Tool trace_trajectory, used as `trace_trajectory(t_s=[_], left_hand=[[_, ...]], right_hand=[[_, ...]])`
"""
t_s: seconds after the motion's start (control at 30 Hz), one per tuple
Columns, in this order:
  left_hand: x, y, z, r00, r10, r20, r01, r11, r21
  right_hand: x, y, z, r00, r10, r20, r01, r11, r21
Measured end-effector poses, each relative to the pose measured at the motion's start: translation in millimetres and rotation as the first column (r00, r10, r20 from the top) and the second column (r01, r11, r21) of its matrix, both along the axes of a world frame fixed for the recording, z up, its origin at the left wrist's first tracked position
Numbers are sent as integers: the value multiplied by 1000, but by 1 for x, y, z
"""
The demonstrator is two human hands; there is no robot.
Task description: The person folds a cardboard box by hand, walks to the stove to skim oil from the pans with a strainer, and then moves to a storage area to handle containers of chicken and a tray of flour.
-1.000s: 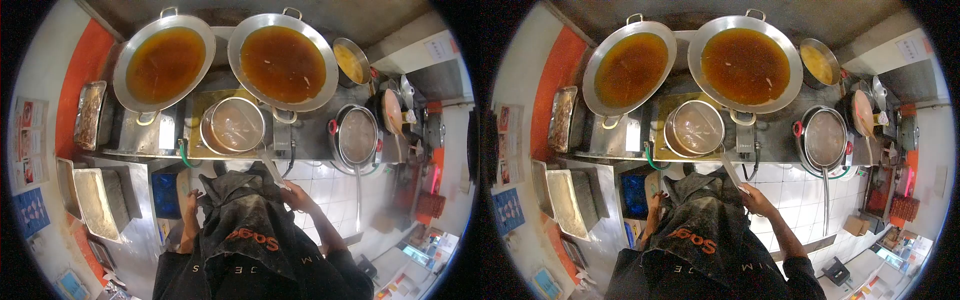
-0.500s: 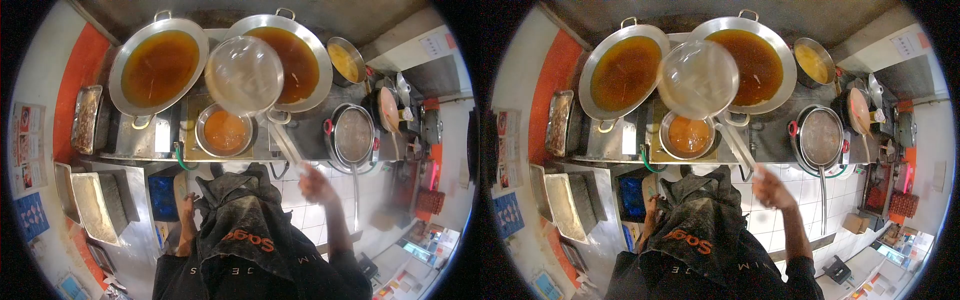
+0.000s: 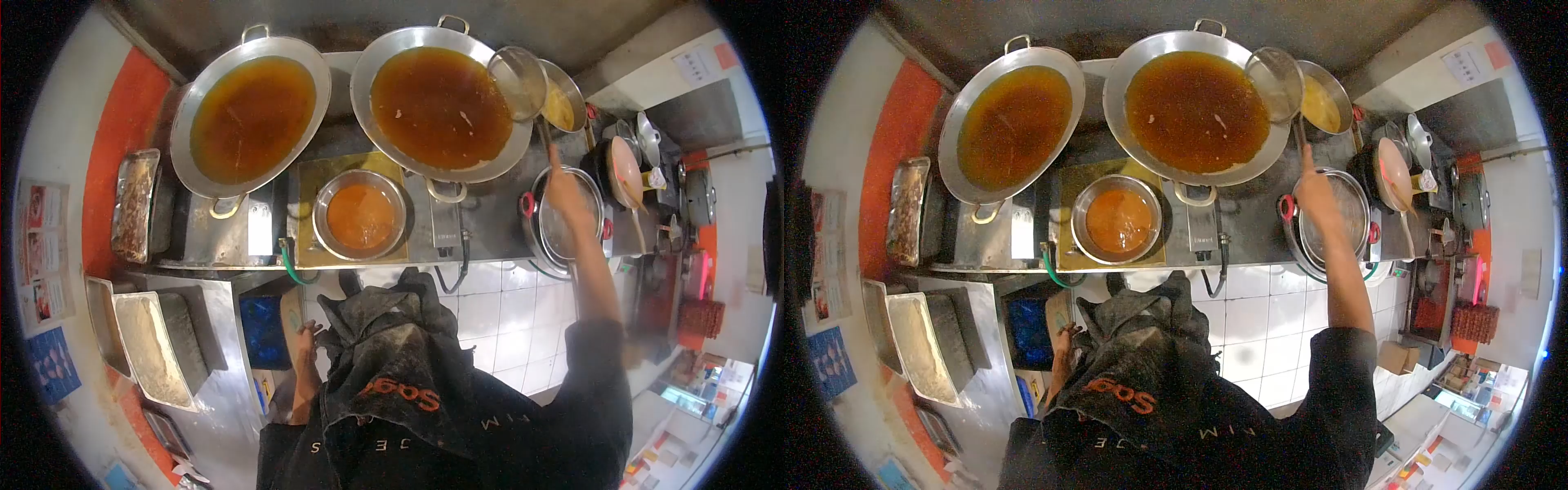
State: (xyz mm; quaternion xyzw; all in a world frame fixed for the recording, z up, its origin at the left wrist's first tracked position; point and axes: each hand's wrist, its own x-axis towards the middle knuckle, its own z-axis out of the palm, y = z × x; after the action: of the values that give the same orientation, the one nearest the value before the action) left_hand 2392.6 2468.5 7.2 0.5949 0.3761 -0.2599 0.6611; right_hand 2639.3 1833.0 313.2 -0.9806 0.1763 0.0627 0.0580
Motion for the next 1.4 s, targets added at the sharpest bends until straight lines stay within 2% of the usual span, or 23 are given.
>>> trace_trajectory(t_s=[0.03,0.17,0.2,0.23,0.27,0.3,0.33,0.37,0.43,0.47,0.53,0.57,0.63,0.67,0.73,0.87,1.0,1.1,1.17,1.2,1.23,1.3,1.4], left_hand=[[0,-1,1,1000,14,25,-14,1000,-4],[-8,-1,-4,998,48,35,-48,999,6],[-13,0,-15,998,51,35,-51,999,8],[-27,7,-52,993,116,11,-116,993,-29],[-31,9,-71,984,178,-13,-179,982,-66],[-26,5,-54,984,179,-11,-180,981,-68],[-19,-2,-18,993,119,-14,-119,993,-6],[-9,-12,16,998,58,-20,-57,997,56],[-1,-20,28,995,100,-31,-99,995,22],[1,-21,31,989,142,-47,-143,990,-11],[4,-15,14,985,173,-20,-173,983,-56],[5,-13,9,979,205,2,-203,974,-103],[9,-10,5,986,168,8,-167,983,-81],[12,-11,5,991,133,12,-132,989,-60],[14,-11,10,994,107,32,-105,993,-47],[14,-9,7,994,46,100,-49,999,22],[9,-7,0,997,48,68,-48,999,-7],[6,-7,-6,994,34,108,-31,999,-35],[-11,7,-51,984,152,90,-129,968,-216],[-16,14,-73,979,179,97,-153,961,-232],[0,6,-42,994,94,-63,-100,988,-119],[3,10,-49,998,61,-32,-65,990,-127],[10,15,-68,999,35,9,-33,986,-165]], right_hand=[[2,7,0,994,-9,-104,10,1000,14],[-8,24,-19,971,18,-240,-29,999,-44],[-13,27,-21,972,45,-232,-27,997,77],[-18,30,-22,973,69,-219,-25,980,196],[-22,34,-21,974,70,-216,-27,981,194],[-27,40,-18,974,73,-216,1,945,326],[-31,47,-15,973,76,-216,30,892,452],[-33,58,-10,974,76,-216,30,892,451],[-34,77,1,965,40,-258,117,817,564],[-36,78,-3,966,40,-257,117,816,565],[-37,79,-17,961,121,-250,112,654,748],[-36,84,-12,961,120,-248,112,653,749],[-33,96,-2,936,3,-352,325,381,865],[-32,98,-3,936,0,-351,324,381,866],[-29,104,-5,973,49,-225,174,488,855],[-24,117,16,961,16,-276,233,490,840],[-26,118,25,957,70,-280,215,475,853],[-27,118,29,955,89,-283,212,464,860],[-29,120,33,951,66,-302,240,458,856],[-30,122,37,949,92,-302,225,474,851],[-33,122,41,947,106,-303,214,494,843],[-37,122,39,957,93,-274,185,534,825],[-43,121,41,961,84,-264,184,515,837]])
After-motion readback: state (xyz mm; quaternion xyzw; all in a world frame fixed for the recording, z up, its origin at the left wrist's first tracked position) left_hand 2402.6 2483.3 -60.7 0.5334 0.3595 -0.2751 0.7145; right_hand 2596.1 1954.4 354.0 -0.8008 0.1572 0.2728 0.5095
